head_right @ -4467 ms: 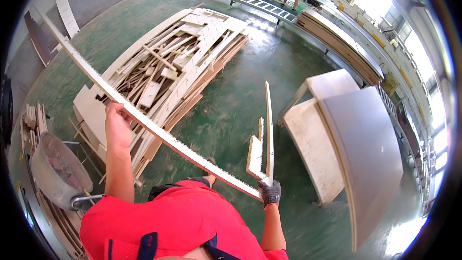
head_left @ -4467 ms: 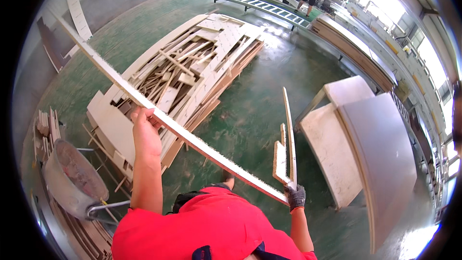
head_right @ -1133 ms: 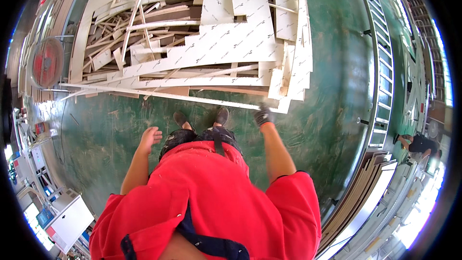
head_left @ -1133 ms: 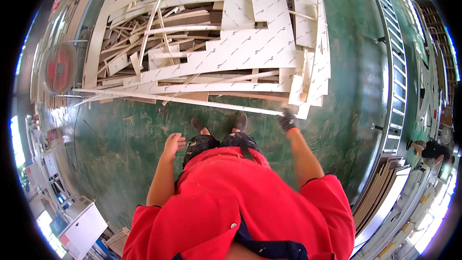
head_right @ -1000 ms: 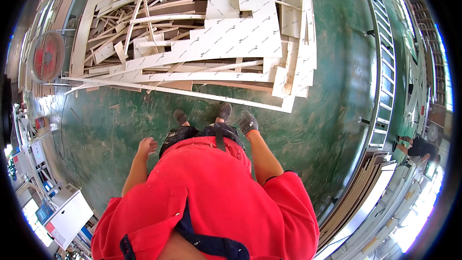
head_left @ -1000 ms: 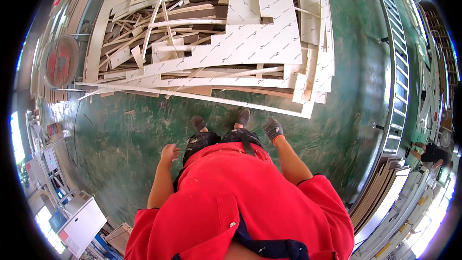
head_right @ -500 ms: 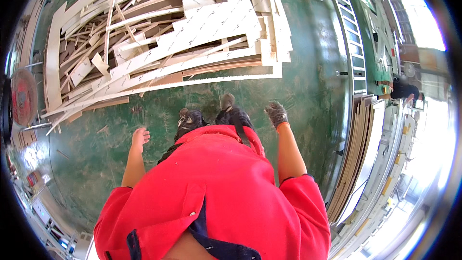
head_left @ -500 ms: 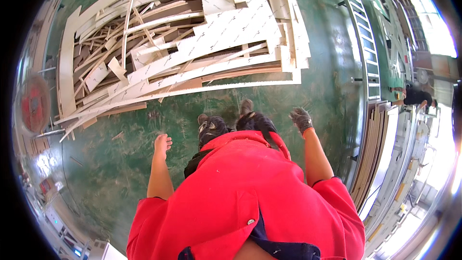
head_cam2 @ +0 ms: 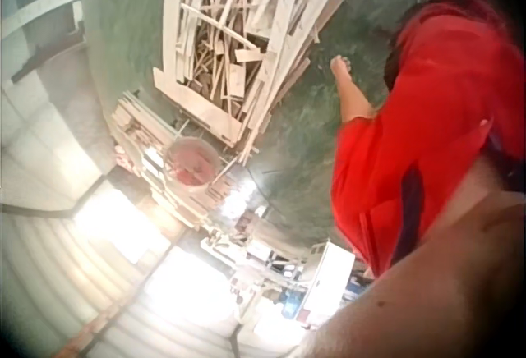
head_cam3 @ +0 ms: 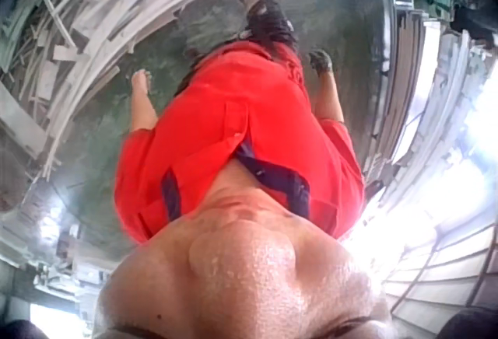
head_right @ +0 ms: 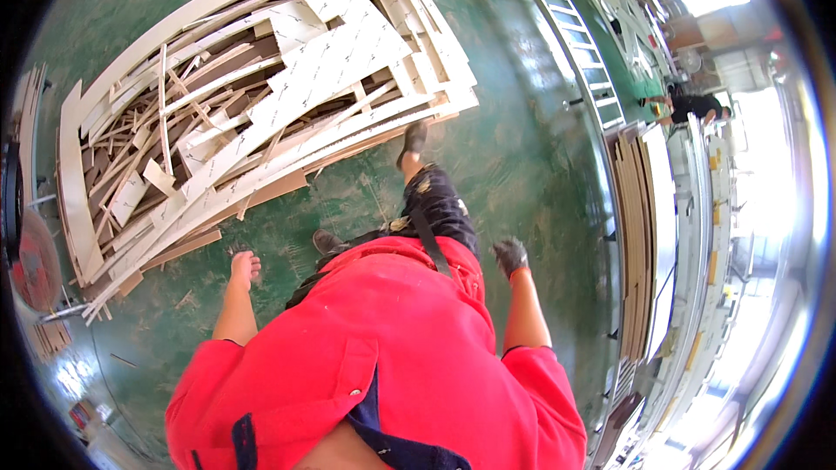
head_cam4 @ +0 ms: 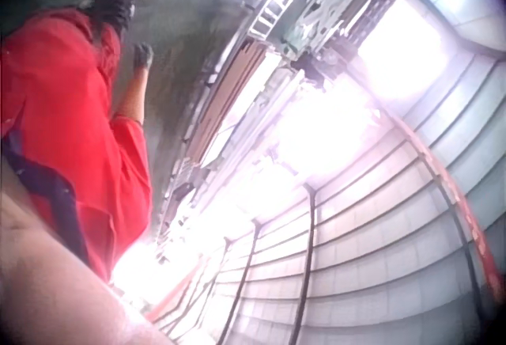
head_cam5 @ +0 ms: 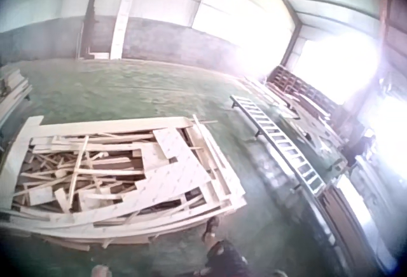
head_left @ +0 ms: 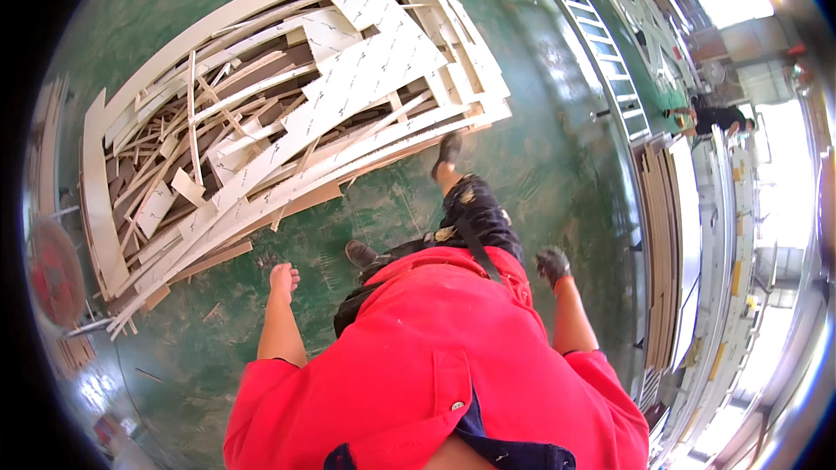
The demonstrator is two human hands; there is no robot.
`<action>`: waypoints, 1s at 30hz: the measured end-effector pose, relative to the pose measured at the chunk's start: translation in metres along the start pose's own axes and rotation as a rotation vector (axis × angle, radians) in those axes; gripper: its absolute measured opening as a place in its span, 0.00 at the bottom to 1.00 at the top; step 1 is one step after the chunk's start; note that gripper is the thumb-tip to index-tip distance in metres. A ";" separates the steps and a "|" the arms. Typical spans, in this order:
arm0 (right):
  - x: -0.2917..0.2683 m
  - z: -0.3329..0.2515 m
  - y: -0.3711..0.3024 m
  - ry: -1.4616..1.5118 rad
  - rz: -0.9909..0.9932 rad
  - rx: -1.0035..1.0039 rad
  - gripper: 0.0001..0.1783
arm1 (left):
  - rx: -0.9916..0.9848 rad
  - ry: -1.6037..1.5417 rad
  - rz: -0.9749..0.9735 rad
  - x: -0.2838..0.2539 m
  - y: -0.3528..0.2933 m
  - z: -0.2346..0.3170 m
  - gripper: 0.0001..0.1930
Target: The person handles long white wood panels and a large white sheet in a workshop. They pick up, inspect, and place the panels on a workbench, then wipe the large sheet with a gloved hand and stack it with other panels.
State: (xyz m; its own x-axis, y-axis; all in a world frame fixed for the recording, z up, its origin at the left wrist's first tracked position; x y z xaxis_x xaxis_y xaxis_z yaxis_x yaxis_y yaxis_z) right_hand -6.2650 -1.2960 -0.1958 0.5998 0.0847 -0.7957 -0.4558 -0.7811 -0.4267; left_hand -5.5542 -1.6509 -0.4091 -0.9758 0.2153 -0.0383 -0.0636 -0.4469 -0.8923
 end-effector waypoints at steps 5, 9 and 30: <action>0.072 0.072 -0.031 0.460 -0.320 0.757 0.14 | 0.221 -0.064 -0.087 0.073 -0.049 0.057 0.14; 0.068 0.023 0.061 -0.403 -0.388 -0.343 0.16 | 0.302 -0.152 -0.023 0.066 -0.094 0.031 0.14; 0.356 -0.587 0.305 0.230 -1.318 -0.208 0.12 | -0.240 -1.014 0.512 0.039 -0.259 -0.390 0.10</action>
State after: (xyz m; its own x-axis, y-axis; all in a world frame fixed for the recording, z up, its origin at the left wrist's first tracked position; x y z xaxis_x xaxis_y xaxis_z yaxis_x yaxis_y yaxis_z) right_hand -5.8049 -1.8676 -0.3569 0.6146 0.7483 0.2495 0.6337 -0.2799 -0.7212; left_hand -5.4947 -1.1881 -0.3545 -0.6026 -0.7858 -0.1390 0.3225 -0.0805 -0.9432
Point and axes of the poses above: each hand's wrist, its own y-axis towards the middle knuckle, its own x-axis out of the palm, z = x × y, the point moved 3 cm from there along y, towards the middle knuckle, and after that the axes turned 8 degrees about -z, right-handed, at the moved point
